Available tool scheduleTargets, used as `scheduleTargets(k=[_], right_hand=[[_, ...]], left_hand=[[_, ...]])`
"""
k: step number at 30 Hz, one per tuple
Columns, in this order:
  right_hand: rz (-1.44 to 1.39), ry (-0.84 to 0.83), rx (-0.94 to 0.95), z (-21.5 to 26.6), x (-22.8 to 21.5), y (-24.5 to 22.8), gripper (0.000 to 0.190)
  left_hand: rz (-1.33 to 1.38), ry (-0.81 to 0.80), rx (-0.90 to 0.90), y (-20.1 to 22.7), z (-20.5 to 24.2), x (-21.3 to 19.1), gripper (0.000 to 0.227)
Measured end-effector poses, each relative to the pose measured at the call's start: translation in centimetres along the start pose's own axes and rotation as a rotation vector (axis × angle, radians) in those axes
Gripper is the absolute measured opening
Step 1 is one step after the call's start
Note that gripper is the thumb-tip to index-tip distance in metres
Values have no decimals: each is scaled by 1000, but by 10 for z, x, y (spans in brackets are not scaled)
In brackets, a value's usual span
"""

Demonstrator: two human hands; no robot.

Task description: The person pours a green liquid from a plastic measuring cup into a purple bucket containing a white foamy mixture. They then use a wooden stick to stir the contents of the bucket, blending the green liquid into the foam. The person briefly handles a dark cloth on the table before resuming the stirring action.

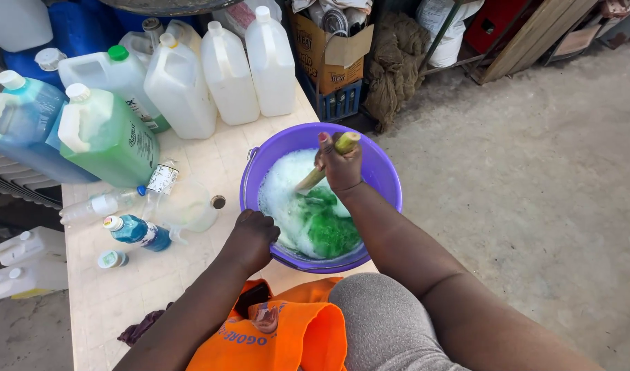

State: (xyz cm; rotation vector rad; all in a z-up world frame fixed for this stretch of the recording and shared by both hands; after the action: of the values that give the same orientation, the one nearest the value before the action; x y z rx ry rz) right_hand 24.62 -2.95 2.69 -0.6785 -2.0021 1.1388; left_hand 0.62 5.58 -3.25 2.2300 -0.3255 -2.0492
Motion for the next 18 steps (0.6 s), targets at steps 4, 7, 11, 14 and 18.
scheduleTargets(k=[4, 7, 11, 14, 18], right_hand=[[-23, -263, 73, 44, -8, -7, 34], [-42, -322, 156, 92, -24, -44, 37], [-58, -139, 272, 129, -61, -87, 40], [68, -4, 235, 135, -80, -114, 42], [204, 230, 23, 105, -78, -117, 47]], left_hand=[[-15, -9, -9, 4, 1, -8, 20], [7, -2, -7, 2, -1, -7, 18], [14, 13, 32, -5, 5, 0, 13], [25, -10, 16, 1, 4, -4, 15], [26, -13, 27, 3, 4, -6, 14]])
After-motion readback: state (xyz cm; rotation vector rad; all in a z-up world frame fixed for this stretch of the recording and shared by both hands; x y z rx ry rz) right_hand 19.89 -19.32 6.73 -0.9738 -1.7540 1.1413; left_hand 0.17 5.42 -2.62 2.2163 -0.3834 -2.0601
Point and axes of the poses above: each hand's wrist, its own z-axis away from the middle knuckle, its own x-axis out of the palm, y = z × x, the point moved 1 cm from there along -z, towards the middle knuckle, and after that the axes turned 14 degrees about x, right-handed, at the moved point
